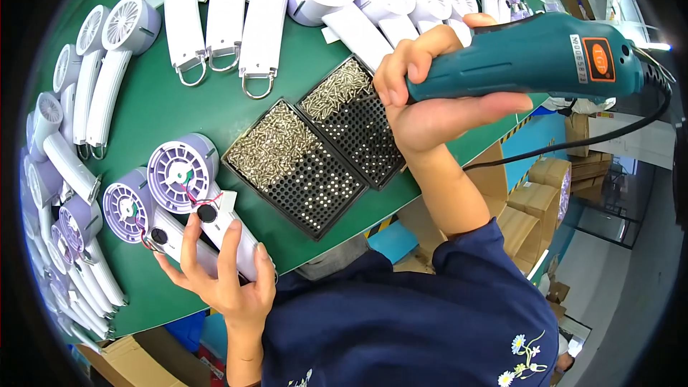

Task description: The person assembles portable fans on an assembly line by picking up screws from a tray and driving them into the fan casings using an electric screwdriver before setting each fan aside on the table.

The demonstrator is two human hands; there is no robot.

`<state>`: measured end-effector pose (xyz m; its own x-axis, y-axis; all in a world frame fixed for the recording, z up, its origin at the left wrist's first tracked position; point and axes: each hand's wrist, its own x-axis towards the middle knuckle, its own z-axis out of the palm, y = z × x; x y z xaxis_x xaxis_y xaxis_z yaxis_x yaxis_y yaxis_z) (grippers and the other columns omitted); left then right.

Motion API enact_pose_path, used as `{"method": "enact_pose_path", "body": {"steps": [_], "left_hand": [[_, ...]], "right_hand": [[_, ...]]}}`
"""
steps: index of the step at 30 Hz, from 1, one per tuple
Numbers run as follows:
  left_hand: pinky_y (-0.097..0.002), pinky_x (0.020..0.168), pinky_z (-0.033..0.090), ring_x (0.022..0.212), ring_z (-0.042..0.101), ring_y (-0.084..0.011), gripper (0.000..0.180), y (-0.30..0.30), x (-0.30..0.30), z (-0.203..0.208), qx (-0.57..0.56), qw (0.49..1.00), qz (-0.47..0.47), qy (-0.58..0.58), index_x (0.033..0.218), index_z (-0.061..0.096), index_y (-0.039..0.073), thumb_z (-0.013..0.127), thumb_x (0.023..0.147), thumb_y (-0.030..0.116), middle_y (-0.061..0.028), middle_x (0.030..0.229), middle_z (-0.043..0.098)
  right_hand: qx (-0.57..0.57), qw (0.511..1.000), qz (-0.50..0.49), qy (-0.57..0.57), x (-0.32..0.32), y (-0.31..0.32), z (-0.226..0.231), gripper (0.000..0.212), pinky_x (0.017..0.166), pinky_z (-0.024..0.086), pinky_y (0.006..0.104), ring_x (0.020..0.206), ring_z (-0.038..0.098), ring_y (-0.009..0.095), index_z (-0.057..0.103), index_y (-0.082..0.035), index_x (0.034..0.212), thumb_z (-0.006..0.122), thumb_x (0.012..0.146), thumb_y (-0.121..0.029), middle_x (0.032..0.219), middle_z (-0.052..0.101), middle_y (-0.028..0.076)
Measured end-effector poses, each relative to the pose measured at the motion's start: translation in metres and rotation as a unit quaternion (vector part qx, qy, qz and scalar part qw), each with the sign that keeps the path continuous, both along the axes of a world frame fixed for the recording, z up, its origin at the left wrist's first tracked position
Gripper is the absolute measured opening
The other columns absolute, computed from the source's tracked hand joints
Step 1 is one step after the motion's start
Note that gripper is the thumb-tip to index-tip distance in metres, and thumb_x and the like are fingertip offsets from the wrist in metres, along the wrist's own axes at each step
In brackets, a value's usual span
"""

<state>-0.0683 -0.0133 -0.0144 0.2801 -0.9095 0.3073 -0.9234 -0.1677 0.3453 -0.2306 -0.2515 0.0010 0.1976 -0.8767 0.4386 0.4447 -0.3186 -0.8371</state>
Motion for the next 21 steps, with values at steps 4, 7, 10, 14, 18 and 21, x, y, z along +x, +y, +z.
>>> {"method": "enact_pose_path", "body": {"steps": [4,7,10,14,18,21], "left_hand": [[-0.0557,0.117,0.01,0.129,0.046,-0.0352,0.036,-0.001,-0.001,0.001,0.002,1.0,0.001,0.001,0.111,0.068,0.006,0.067,0.079,0.021,-0.0213,0.137,0.051],[-0.0578,0.116,0.009,0.127,0.048,-0.0355,0.036,-0.002,-0.001,0.0,-0.002,1.0,0.005,0.005,0.109,0.069,0.008,0.069,0.076,0.022,-0.0226,0.134,0.053],[-0.0599,0.115,0.008,0.125,0.049,-0.0357,0.036,-0.002,-0.001,0.0,-0.008,1.0,0.008,0.008,0.106,0.069,0.01,0.072,0.073,0.023,-0.0238,0.131,0.054],[-0.0595,0.115,0.008,0.125,0.049,-0.0355,0.036,-0.003,-0.001,0.0,-0.008,1.0,0.008,0.006,0.107,0.069,0.01,0.072,0.073,0.023,-0.0237,0.131,0.054],[-0.0593,0.115,0.008,0.125,0.049,-0.0355,0.036,-0.002,-0.001,0.0,-0.006,1.0,0.009,0.007,0.107,0.069,0.01,0.072,0.073,0.023,-0.0237,0.131,0.054],[-0.0591,0.115,0.008,0.125,0.049,-0.0354,0.037,-0.002,-0.001,0.001,-0.004,1.0,0.007,0.006,0.108,0.069,0.01,0.072,0.073,0.023,-0.0237,0.131,0.054]], "right_hand": [[0.041,0.999,-0.034,0.005,0.002,-0.003,0.008,0.094,0.037,0.033,0.0262,0.041,0.037,0.012,0.036,-0.02,0.128,0.021,0.072,-0.094,0.065,0.042,0.001],[0.06,0.997,-0.042,0.002,0.002,-0.004,0.007,0.092,0.037,0.033,0.0262,0.041,0.037,0.012,0.035,-0.02,0.127,0.021,0.074,-0.093,0.065,0.042,0.001],[0.061,0.997,-0.038,-0.005,0.001,-0.006,0.007,0.09,0.038,0.033,0.0263,0.042,0.038,0.012,0.035,-0.02,0.126,0.021,0.075,-0.092,0.066,0.043,0.0],[0.059,0.997,-0.038,-0.007,0.001,-0.009,0.007,0.087,0.038,0.032,0.0264,0.042,0.037,0.012,0.036,-0.02,0.125,0.021,0.077,-0.09,0.068,0.043,0.0],[0.083,0.995,-0.054,-0.019,0.002,-0.011,0.009,0.084,0.039,0.032,0.0264,0.043,0.036,0.011,0.036,-0.019,0.124,0.021,0.08,-0.088,0.068,0.043,0.0],[0.103,0.992,-0.069,-0.022,0.001,-0.015,0.011,0.082,0.039,0.032,0.0264,0.044,0.036,0.011,0.037,-0.018,0.123,0.022,0.082,-0.087,0.068,0.042,0.0]]}}
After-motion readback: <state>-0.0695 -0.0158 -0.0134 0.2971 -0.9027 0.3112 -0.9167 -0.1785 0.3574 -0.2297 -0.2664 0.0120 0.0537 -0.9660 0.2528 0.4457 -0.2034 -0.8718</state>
